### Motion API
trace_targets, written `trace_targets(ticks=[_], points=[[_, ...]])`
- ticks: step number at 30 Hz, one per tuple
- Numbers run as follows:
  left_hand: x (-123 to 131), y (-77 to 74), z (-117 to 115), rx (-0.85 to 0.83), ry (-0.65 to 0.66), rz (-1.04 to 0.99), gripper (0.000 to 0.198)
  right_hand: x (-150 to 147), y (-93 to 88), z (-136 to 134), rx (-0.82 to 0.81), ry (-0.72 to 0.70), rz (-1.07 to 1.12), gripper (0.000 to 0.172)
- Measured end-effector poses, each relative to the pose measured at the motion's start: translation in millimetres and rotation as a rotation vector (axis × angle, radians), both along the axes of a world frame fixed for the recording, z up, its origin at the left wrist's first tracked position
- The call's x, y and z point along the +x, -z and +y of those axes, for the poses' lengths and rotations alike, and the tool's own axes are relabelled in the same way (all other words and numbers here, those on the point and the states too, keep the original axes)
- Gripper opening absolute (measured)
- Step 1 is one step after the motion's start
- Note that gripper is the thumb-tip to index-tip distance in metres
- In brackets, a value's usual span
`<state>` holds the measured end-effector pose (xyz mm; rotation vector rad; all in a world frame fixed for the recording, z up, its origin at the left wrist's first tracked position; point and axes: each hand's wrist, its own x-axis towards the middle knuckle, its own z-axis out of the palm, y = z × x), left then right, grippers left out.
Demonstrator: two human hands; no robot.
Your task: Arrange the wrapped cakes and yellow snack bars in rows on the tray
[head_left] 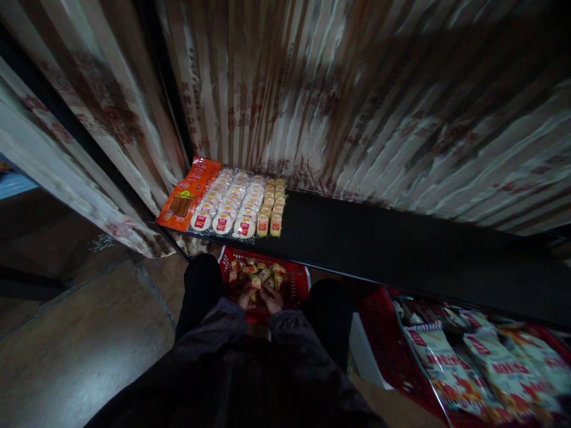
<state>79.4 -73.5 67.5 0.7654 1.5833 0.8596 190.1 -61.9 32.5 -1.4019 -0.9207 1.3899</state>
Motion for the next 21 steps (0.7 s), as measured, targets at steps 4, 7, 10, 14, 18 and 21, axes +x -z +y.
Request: trace_targets(ticks=[4, 7, 10, 14, 18, 21], points=[[-2, 5.1, 6, -0.023, 0.027, -0.064, 0.049, 0, 1.9, 3, -0.022, 0.043, -0.082, 0.036], [-4, 4.6, 10, 0.040, 0.034, -0.138, 0.059, 2, -4.0, 5, -0.006, 0.028, -0.158, 0.042], [-3, 1.4, 11, 0.125, 0.057, -0.152, 0.059, 3, -11.5, 5, 0.021, 0.035, -0.170, 0.047], [-2, -11.2, 14, 0.238, 0.099, -0.041, 0.052, 2, -19.5, 7, 0.047, 0.049, -0.151, 0.052], [-3, -36.6, 21, 0.299, 0.125, 0.146, 0.046, -1, -34.6, 10, 0.127, 0.091, -0.176, 0.054], [-1, -58.5, 28, 0.333, 0.126, 0.275, 0.044, -3, -51.1, 15, 0.205, 0.103, -0.224, 0.054]])
